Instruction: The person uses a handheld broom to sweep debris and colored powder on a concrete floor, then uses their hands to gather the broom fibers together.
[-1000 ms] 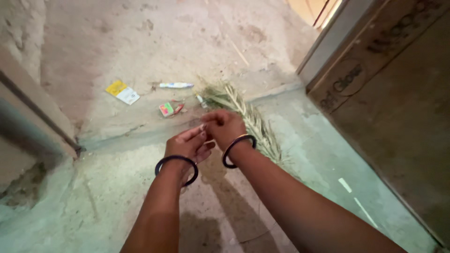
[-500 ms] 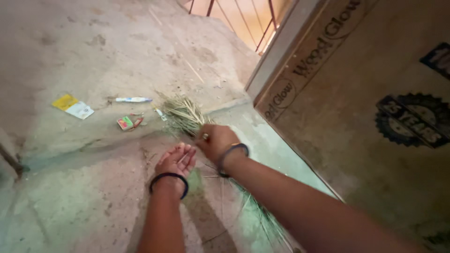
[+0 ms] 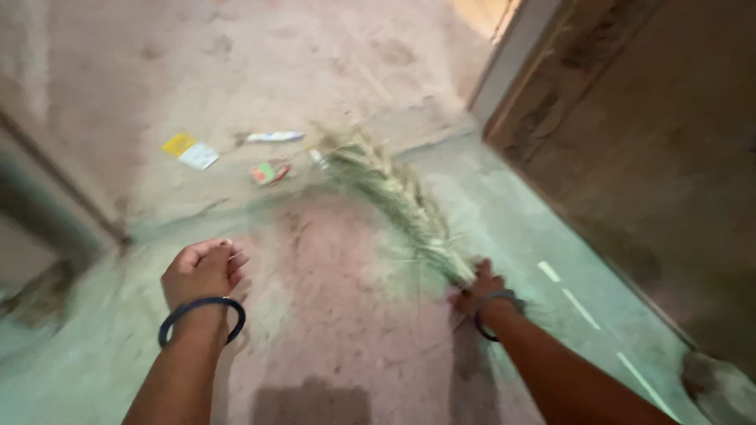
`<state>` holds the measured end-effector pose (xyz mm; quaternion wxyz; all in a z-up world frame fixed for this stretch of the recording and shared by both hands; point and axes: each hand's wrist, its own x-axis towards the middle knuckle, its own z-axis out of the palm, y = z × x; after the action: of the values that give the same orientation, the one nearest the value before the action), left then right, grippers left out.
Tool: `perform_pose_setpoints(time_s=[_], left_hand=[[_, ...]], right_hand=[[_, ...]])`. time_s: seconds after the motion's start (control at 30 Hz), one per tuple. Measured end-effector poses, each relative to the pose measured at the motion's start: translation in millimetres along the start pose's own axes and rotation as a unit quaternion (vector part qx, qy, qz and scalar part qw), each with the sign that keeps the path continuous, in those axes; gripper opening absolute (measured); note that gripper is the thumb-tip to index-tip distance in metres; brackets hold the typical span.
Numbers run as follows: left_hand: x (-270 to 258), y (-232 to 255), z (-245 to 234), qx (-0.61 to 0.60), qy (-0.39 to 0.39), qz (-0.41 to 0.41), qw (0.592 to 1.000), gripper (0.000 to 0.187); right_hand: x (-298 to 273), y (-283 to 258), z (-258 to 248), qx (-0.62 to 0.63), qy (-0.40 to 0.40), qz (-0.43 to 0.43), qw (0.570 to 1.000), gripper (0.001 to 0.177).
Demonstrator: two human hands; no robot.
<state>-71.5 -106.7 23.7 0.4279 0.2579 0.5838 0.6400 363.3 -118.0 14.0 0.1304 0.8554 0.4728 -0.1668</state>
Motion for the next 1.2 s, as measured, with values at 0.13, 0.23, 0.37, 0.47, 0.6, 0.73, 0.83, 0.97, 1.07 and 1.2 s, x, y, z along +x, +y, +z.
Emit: perform_pose_setpoints(time_s=[0.13, 0.23, 0.37, 0.47, 0.6, 0.73, 0.83, 0.97, 1.07, 1.2], left_hand=[[-1.6, 16.6, -14.3, 0.015, 0.013, 0.006, 1.0, 0.015], [-8.0, 35.8, -21.3, 0.014, 0.019, 0.002, 1.0, 0.016], [-32.3, 63.0, -18.3, 0.03, 0.024, 0.004, 0.999, 0.016], [-45.4, 77.7, -15.8, 0.032, 0.062, 0.016, 0.997, 0.014], [-52.7, 85.8, -24.0, 0.027, 0.073, 0.039, 0.996, 0.014], [-72.4, 91.1, -45.9, 0.091, 0.077, 0.052, 0.991, 0.016], [-82.3, 96.8, -59.9, 0.127, 0.084, 0.066, 0.986, 0.015], [-90.2, 100.6, -78.3, 0.169, 0.111, 0.084, 0.976, 0.015], [-94.0, 99.1, -82.2, 0.197, 0.113, 0.092, 0.97, 0.013], [-94.1, 104.5, -76.1, 0.246, 0.071, 0.105, 0.961, 0.014]], right_hand=[[25.3, 6.1, 1.8, 0.063, 0.124, -0.108, 0.984, 0.048], [10.3, 5.9, -3.2, 0.071, 0.161, -0.151, 0.973, 0.03], [-38.1, -9.3, -16.7, 0.135, 0.084, -0.236, 0.959, 0.036], [-73.4, -15.9, -22.0, 0.135, -0.029, -0.32, 0.937, 0.042], [-65.3, -29.2, -31.2, -0.129, -0.011, -0.439, 0.889, 0.046], [-41.5, -39.3, -58.8, -0.112, 0.049, -0.332, 0.935, 0.035], [-55.5, -47.9, -71.9, -0.043, 0.05, -0.284, 0.957, 0.035], [-100.4, -49.4, -45.6, -0.015, 0.005, -0.42, 0.907, 0.049], [-122.2, -50.8, -20.8, -0.138, -0.016, -0.53, 0.837, 0.045], [-104.5, -69.0, -11.2, 0.127, -0.09, -0.29, 0.944, 0.058]])
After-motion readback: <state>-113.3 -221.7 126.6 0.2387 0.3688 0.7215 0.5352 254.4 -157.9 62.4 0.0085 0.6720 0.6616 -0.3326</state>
